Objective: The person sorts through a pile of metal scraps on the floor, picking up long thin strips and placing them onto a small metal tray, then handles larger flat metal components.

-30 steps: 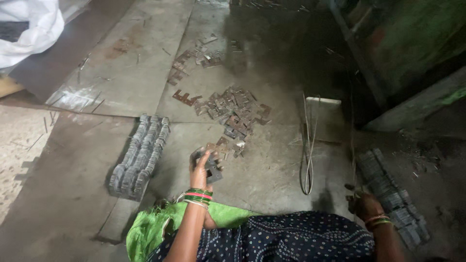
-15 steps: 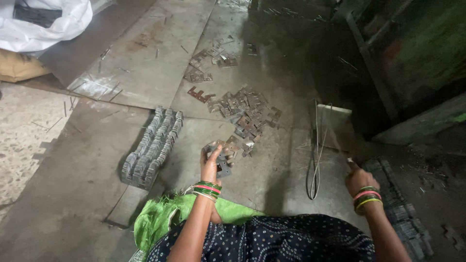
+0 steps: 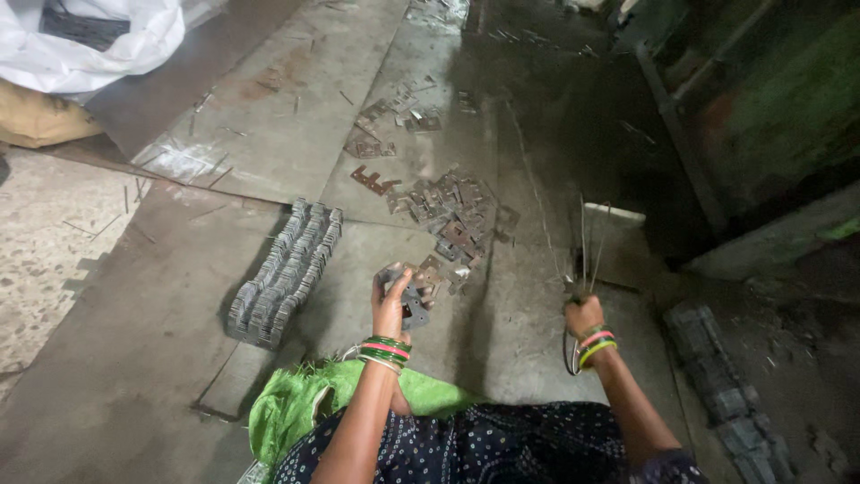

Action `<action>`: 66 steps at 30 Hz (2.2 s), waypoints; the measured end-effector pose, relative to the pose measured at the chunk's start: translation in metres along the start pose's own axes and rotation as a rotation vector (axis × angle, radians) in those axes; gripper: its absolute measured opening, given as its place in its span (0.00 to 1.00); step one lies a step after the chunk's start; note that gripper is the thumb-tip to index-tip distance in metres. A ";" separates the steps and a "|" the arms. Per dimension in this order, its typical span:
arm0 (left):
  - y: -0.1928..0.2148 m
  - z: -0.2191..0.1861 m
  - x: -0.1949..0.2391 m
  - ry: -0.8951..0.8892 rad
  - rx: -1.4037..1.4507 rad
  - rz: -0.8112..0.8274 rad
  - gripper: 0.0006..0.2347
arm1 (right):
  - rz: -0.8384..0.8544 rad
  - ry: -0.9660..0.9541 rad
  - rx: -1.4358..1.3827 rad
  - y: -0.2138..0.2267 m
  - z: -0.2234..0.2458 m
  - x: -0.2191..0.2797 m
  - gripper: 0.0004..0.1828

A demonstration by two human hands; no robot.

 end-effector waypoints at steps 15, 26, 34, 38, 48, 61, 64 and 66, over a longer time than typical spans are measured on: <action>0.009 0.002 -0.009 -0.179 -0.071 0.023 0.18 | 0.115 0.212 -0.067 -0.017 0.058 0.010 0.25; 0.019 -0.030 0.008 -0.048 -0.012 -0.043 0.19 | 0.076 0.530 0.159 -0.062 0.128 -0.015 0.18; 0.026 -0.047 0.028 -0.074 -0.027 -0.024 0.19 | 0.345 0.040 0.194 0.115 -0.052 0.140 0.33; 0.046 -0.050 0.044 -0.055 -0.013 -0.066 0.19 | 0.318 0.122 0.107 0.093 -0.023 0.144 0.26; 0.116 -0.011 0.028 -0.160 -0.026 -0.211 0.19 | 0.272 0.470 -0.053 -0.074 0.146 0.050 0.26; 0.111 0.033 0.016 -0.110 -0.092 -0.139 0.20 | 0.449 0.185 0.418 0.163 -0.098 0.105 0.22; 0.109 0.030 0.017 -0.134 -0.096 -0.113 0.20 | 0.393 -0.345 0.451 0.233 -0.172 0.119 0.20; 0.106 0.027 0.020 -0.151 -0.087 -0.108 0.20 | 0.469 -0.255 0.416 0.251 -0.185 0.123 0.20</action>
Point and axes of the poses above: each hand's wrist, its own x-axis away from the middle knuckle, its own y-axis out of the back of the hand, z = x × y, the point moved 7 cm from there along -x, towards the middle knuckle, and after that the axes turned 12 degrees about -y, right-handed, at the moved point
